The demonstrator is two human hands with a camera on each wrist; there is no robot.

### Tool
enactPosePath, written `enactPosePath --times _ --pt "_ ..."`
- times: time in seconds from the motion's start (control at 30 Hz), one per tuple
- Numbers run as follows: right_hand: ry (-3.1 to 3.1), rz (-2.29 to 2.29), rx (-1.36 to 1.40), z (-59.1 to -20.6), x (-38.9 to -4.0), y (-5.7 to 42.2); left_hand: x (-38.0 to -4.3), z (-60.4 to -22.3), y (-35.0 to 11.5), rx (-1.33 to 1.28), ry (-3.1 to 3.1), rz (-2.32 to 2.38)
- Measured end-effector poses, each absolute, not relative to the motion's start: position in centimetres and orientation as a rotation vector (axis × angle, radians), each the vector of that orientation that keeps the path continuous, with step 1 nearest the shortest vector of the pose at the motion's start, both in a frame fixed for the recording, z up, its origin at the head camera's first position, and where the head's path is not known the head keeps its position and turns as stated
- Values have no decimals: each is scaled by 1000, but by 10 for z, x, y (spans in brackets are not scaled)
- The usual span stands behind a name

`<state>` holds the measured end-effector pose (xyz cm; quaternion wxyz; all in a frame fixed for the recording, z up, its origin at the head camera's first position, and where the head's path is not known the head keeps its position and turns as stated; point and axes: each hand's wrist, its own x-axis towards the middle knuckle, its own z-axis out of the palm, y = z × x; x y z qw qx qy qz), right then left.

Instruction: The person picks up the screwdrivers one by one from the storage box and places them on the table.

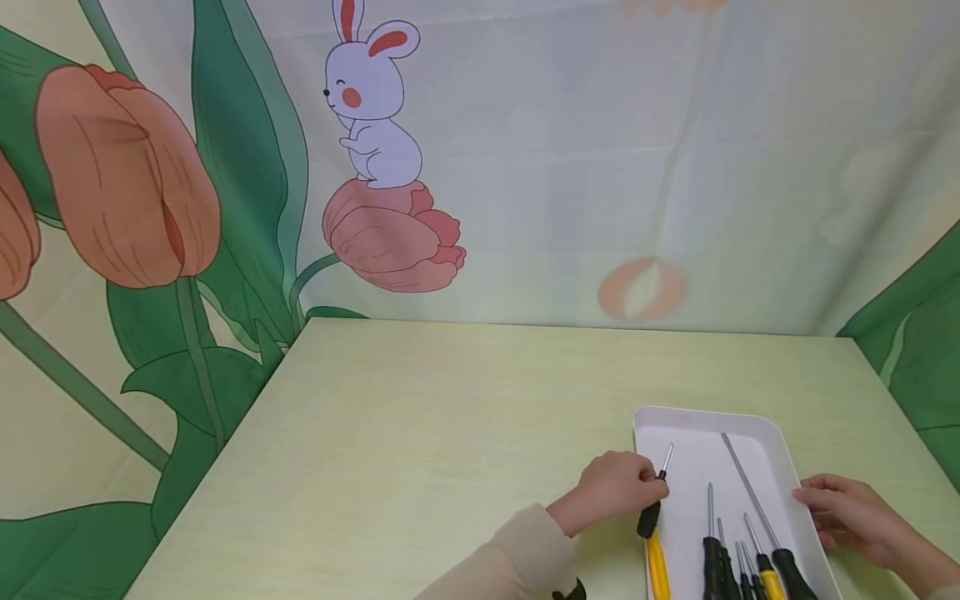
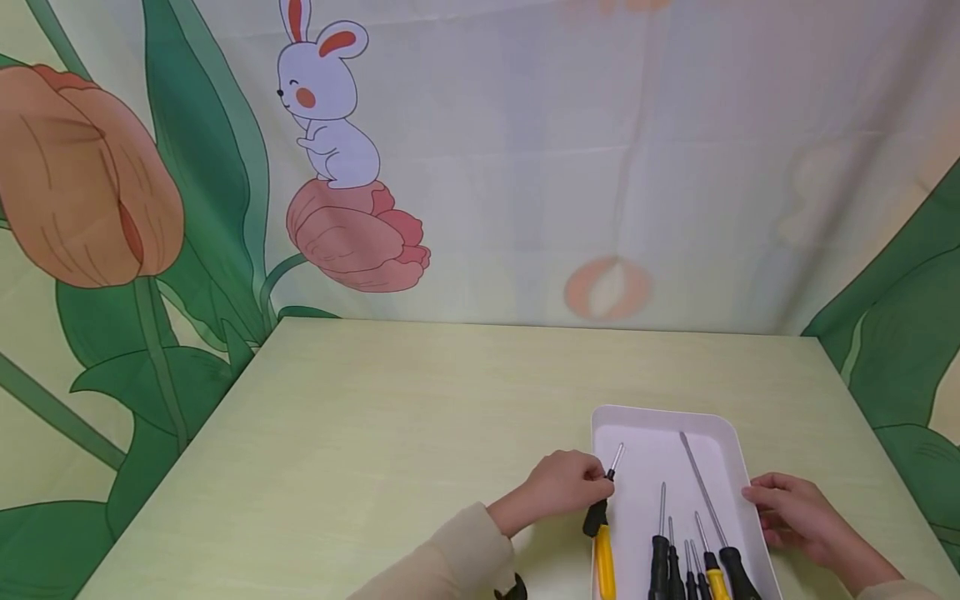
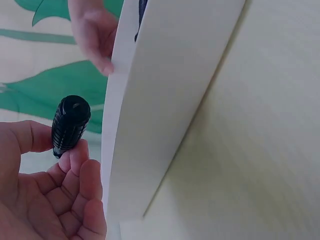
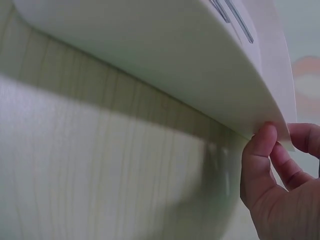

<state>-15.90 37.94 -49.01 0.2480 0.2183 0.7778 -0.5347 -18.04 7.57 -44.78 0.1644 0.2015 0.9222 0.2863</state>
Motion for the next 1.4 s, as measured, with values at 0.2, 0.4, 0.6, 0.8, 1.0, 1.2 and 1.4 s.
enactPosePath --times 0.2,0.4,0.6,0.8,1.0,1.2,1.4 --pt "2205 -1412 534 -490 -159 378 -195 -447 59 523 2617 896" --pt "2263 -1382 512 -488 -159 375 -210 -450 40 464 2621 923" --pt "2280 -1367 523 -486 -160 373 -220 -452 23 406 2600 970" --pt "2274 -1373 544 -486 -162 371 -229 -453 8 372 2594 980" --pt "2267 -1377 576 -486 -164 370 -236 -456 -5 325 2608 958" --pt "2278 -1389 583 -486 -166 368 -244 -460 -21 284 2628 956" --pt "2271 -1381 603 -485 -168 367 -252 -463 -39 252 2557 1044"
